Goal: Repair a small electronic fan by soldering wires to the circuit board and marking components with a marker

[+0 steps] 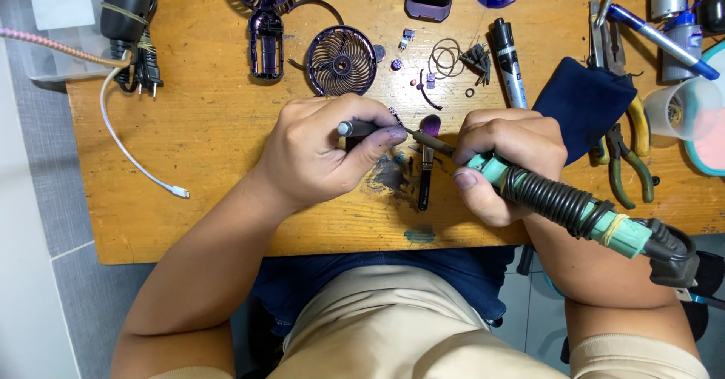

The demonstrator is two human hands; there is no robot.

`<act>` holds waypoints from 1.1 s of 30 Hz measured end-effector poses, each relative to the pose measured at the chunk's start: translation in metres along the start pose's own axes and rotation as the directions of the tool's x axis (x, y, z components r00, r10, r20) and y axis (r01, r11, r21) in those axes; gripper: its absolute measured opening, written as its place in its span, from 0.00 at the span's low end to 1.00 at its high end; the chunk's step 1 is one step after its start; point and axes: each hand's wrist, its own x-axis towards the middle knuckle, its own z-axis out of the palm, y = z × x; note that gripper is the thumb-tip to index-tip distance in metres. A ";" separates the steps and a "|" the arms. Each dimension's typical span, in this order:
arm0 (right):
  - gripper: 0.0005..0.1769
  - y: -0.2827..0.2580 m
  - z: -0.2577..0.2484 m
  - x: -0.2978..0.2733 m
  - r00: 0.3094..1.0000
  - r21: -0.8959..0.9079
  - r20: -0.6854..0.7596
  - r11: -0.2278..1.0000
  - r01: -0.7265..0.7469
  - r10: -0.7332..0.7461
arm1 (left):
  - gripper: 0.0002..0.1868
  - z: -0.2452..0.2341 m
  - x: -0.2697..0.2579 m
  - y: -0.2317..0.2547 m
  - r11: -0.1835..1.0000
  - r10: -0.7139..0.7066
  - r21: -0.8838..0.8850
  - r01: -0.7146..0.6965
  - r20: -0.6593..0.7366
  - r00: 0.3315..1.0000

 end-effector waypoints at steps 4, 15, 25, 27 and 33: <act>0.15 0.002 -0.001 -0.001 1.000 0.002 0.007 1.000 0.017 -0.017 | 0.04 -0.003 -0.006 -0.002 0.999 -0.035 -0.015 0.036 0.022 0.999; 0.15 0.004 -0.002 -0.003 1.000 0.007 0.006 1.000 0.016 -0.016 | 0.08 -0.008 -0.009 0.000 0.997 0.042 0.061 -0.046 0.070 0.997; 0.17 -0.023 0.006 0.008 0.994 -0.123 0.030 0.987 -0.102 0.106 | 0.08 -0.010 -0.010 0.001 0.970 0.053 0.226 -0.085 0.144 0.988; 0.18 -0.024 0.006 0.008 0.992 -0.133 0.033 0.984 -0.114 0.120 | 0.08 -0.010 -0.010 0.001 0.970 0.058 0.226 -0.090 0.147 0.987; 0.18 -0.025 0.006 0.007 0.992 -0.134 0.032 0.984 -0.120 0.125 | 0.08 -0.010 -0.010 0.001 0.968 0.055 0.232 -0.090 0.155 0.986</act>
